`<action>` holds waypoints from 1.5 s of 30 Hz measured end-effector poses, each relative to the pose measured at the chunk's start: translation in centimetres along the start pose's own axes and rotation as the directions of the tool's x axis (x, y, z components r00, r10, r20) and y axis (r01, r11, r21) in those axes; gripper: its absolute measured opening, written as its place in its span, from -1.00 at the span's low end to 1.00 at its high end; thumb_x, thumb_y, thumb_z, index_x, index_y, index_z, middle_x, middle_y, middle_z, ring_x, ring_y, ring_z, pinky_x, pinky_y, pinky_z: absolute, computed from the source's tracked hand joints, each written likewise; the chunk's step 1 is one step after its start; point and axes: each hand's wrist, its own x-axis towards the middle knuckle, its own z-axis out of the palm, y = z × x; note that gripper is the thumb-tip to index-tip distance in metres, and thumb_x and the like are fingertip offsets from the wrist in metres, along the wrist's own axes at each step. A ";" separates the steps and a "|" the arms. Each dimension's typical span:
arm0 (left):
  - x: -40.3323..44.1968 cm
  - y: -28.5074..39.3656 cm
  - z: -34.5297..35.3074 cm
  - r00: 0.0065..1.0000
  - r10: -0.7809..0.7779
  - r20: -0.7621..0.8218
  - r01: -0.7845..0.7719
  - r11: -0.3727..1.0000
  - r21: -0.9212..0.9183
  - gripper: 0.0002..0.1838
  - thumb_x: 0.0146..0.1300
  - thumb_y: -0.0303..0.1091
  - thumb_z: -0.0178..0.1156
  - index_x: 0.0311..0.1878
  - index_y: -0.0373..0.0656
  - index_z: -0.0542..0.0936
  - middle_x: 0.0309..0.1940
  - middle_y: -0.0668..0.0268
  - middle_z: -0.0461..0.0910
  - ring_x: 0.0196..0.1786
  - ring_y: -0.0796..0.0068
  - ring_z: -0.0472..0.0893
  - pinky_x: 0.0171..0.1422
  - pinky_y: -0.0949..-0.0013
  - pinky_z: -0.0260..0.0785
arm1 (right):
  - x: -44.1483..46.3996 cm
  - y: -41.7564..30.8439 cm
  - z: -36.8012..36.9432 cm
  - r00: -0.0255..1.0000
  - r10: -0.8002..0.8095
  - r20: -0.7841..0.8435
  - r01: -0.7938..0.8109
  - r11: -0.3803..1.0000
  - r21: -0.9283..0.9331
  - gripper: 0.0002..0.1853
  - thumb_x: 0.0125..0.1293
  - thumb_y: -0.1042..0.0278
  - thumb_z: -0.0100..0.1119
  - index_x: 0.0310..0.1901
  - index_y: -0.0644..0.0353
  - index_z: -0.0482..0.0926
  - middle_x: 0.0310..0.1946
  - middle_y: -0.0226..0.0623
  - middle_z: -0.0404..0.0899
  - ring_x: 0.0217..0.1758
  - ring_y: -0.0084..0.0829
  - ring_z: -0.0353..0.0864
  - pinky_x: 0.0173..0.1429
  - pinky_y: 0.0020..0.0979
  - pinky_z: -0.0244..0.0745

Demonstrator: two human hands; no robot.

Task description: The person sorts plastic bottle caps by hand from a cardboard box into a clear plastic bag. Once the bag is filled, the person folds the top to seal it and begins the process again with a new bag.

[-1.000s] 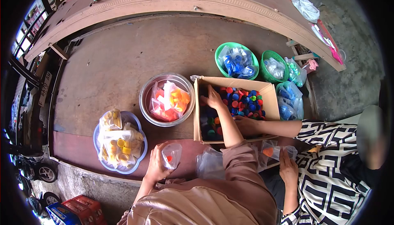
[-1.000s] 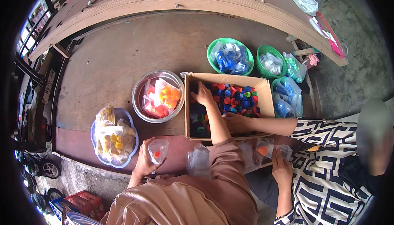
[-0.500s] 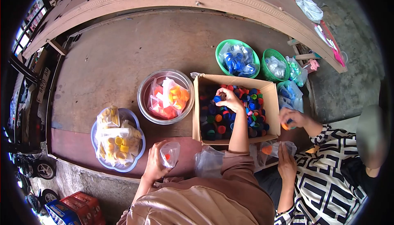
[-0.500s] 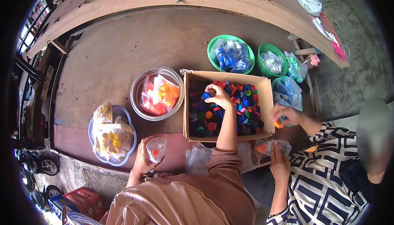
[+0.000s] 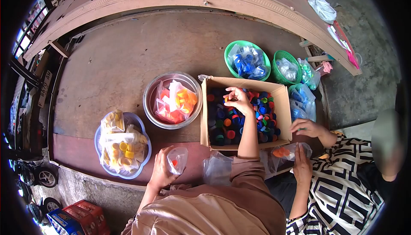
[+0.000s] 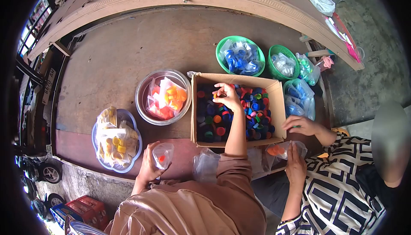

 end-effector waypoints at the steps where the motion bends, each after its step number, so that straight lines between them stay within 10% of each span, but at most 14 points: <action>1: 0.0 0.0 0.0 1.000 -0.001 0.005 0.001 1.000 0.002 -0.09 -0.31 -0.36 0.41 0.20 -0.28 0.20 0.10 0.05 0.32 0.11 0.00 0.32 0.19 0.10 0.16 | 0.0 -0.1 0.1 1.000 0.009 -0.013 -0.009 1.000 0.016 -0.42 -0.15 0.78 0.29 -0.01 0.23 0.39 -0.47 -0.50 0.34 -0.07 -0.41 0.55 -0.09 -0.40 0.58; 6: -0.1 -0.1 0.0 1.000 -0.003 0.018 0.003 1.000 0.026 -0.07 -0.35 -0.37 0.41 0.21 -0.28 0.19 0.10 0.05 0.31 0.12 -0.01 0.31 0.19 0.10 0.16 | 0.0 -0.9 1.1 0.993 0.003 -0.120 0.019 0.982 0.186 -0.43 -0.14 0.77 0.31 -0.02 0.23 0.40 -0.43 -0.47 0.36 -0.11 -0.45 0.56 -0.08 -0.44 0.57; 11: 0.0 0.0 0.1 0.999 -0.024 0.037 0.024 1.000 -0.004 -0.06 -0.36 -0.39 0.40 0.21 -0.27 0.19 0.12 0.03 0.31 0.12 -0.02 0.31 0.20 0.09 0.15 | 1.1 1.1 3.6 0.906 -0.345 -0.245 0.231 0.889 -0.396 -0.63 -0.09 0.71 0.30 -0.19 0.24 0.50 -0.40 -0.40 0.44 -0.26 -0.53 0.57 -0.15 -0.51 0.53; 14: 0.1 -0.1 0.4 0.999 0.045 0.016 -0.045 0.999 -0.017 -0.06 -0.36 -0.40 0.40 0.22 -0.27 0.19 0.12 0.03 0.31 0.12 -0.03 0.31 0.20 0.08 0.15 | 0.3 -1.1 5.3 0.919 -0.273 -0.283 0.170 0.925 -0.339 -0.68 -0.03 0.67 0.22 -0.18 0.24 0.49 -0.38 -0.31 0.46 -0.21 -0.40 0.56 -0.07 -0.38 0.51; 17: 0.3 0.2 0.2 0.998 0.047 0.037 -0.047 0.999 -0.022 -0.06 -0.36 -0.40 0.39 0.22 -0.26 0.19 0.12 0.05 0.31 0.12 -0.03 0.31 0.20 0.08 0.14 | -1.0 -2.2 4.3 0.756 -0.564 -0.333 -0.018 0.490 -0.872 -0.60 -0.06 0.49 0.27 -0.11 0.14 0.46 -0.21 -0.20 0.43 -0.03 -0.23 0.44 0.08 -0.21 0.37; 21: 0.2 0.3 0.3 0.998 0.027 0.053 -0.025 0.999 -0.021 -0.06 -0.36 -0.40 0.40 0.22 -0.26 0.19 0.13 0.06 0.30 0.12 -0.04 0.31 0.21 0.08 0.13 | -1.5 1.2 2.2 0.610 -0.072 -0.789 -0.723 0.358 -0.591 -0.19 -0.01 -0.11 0.26 0.26 0.01 0.19 0.24 0.08 0.09 0.32 0.13 0.04 0.29 0.05 0.07; 23: 0.1 0.4 0.4 0.998 0.032 0.061 -0.030 0.999 -0.020 -0.06 -0.35 -0.39 0.40 0.22 -0.26 0.19 0.14 0.06 0.30 0.12 -0.04 0.31 0.21 0.07 0.13 | -1.4 1.3 2.4 0.661 0.181 -0.729 -0.730 0.381 -0.567 -0.05 0.05 -0.24 0.15 0.38 -0.04 -0.09 0.29 0.18 -0.02 0.37 0.19 -0.08 0.32 0.13 -0.01; 33: 0.0 0.7 0.6 0.998 0.045 0.044 -0.045 0.999 0.011 -0.08 -0.31 -0.34 0.41 0.22 -0.25 0.19 0.09 0.04 0.31 0.11 -0.03 0.32 0.19 0.10 0.15 | -2.1 -0.4 8.2 0.934 0.239 -0.266 -0.346 0.419 -0.839 -0.34 0.19 0.00 0.08 0.28 0.08 0.18 0.28 -0.02 0.07 0.36 -0.03 0.06 0.27 0.13 0.13; 37: 0.1 0.7 0.4 0.997 0.064 0.051 -0.066 0.997 0.036 -0.12 -0.20 -0.27 0.43 0.21 -0.27 0.18 0.05 0.02 0.31 0.10 0.01 0.35 0.19 0.13 0.20 | -2.8 1.3 4.5 0.991 -0.115 0.063 0.126 0.702 -0.701 -0.50 0.14 0.13 0.18 0.10 0.15 0.43 0.17 0.01 0.33 0.17 -0.13 0.39 0.24 -0.06 0.26; 38: 0.2 0.8 0.3 0.997 0.056 0.056 -0.058 0.998 0.037 -0.12 -0.20 -0.27 0.43 0.21 -0.27 0.18 0.05 0.01 0.31 0.10 0.01 0.35 0.19 0.13 0.20 | -2.8 0.5 3.7 0.995 0.088 -0.053 -0.102 0.908 -0.406 -0.66 0.13 0.22 0.21 -0.07 0.18 0.56 -0.15 -0.11 0.59 -0.06 -0.28 0.59 0.02 -0.36 0.46; 40: 0.2 0.8 0.3 0.997 0.045 0.062 -0.048 0.998 0.034 -0.10 -0.24 -0.30 0.42 0.21 -0.27 0.18 0.07 0.02 0.31 0.10 -0.01 0.34 0.20 0.12 0.18 | -2.8 -0.1 1.7 0.929 -0.123 -0.350 -0.043 0.902 -0.430 -0.82 0.18 0.27 0.16 -0.29 0.20 0.58 -0.38 -0.21 0.63 -0.30 -0.34 0.63 -0.22 -0.43 0.50; 42: 0.1 0.4 0.7 0.997 0.041 0.063 -0.043 0.999 0.027 -0.06 -0.31 -0.36 0.41 0.23 -0.26 0.16 0.12 0.03 0.31 0.12 -0.03 0.32 0.21 0.10 0.14 | -2.0 2.3 -1.8 0.739 -0.385 -0.553 -0.290 0.559 -0.777 -0.87 0.11 0.45 0.10 -0.29 0.19 0.58 -0.44 -0.24 0.61 -0.31 -0.23 0.62 -0.22 -0.33 0.50; 45: 0.2 0.2 1.0 0.996 0.054 0.065 -0.055 0.998 0.020 -0.06 -0.31 -0.36 0.41 0.22 -0.27 0.16 0.14 0.04 0.30 0.12 -0.04 0.31 0.21 0.09 0.13 | -1.8 3.3 -3.3 0.711 -0.142 -0.688 -0.587 0.418 -0.693 -0.69 0.07 0.31 0.14 -0.10 0.12 0.52 -0.19 -0.12 0.53 0.00 -0.14 0.47 0.02 -0.15 0.37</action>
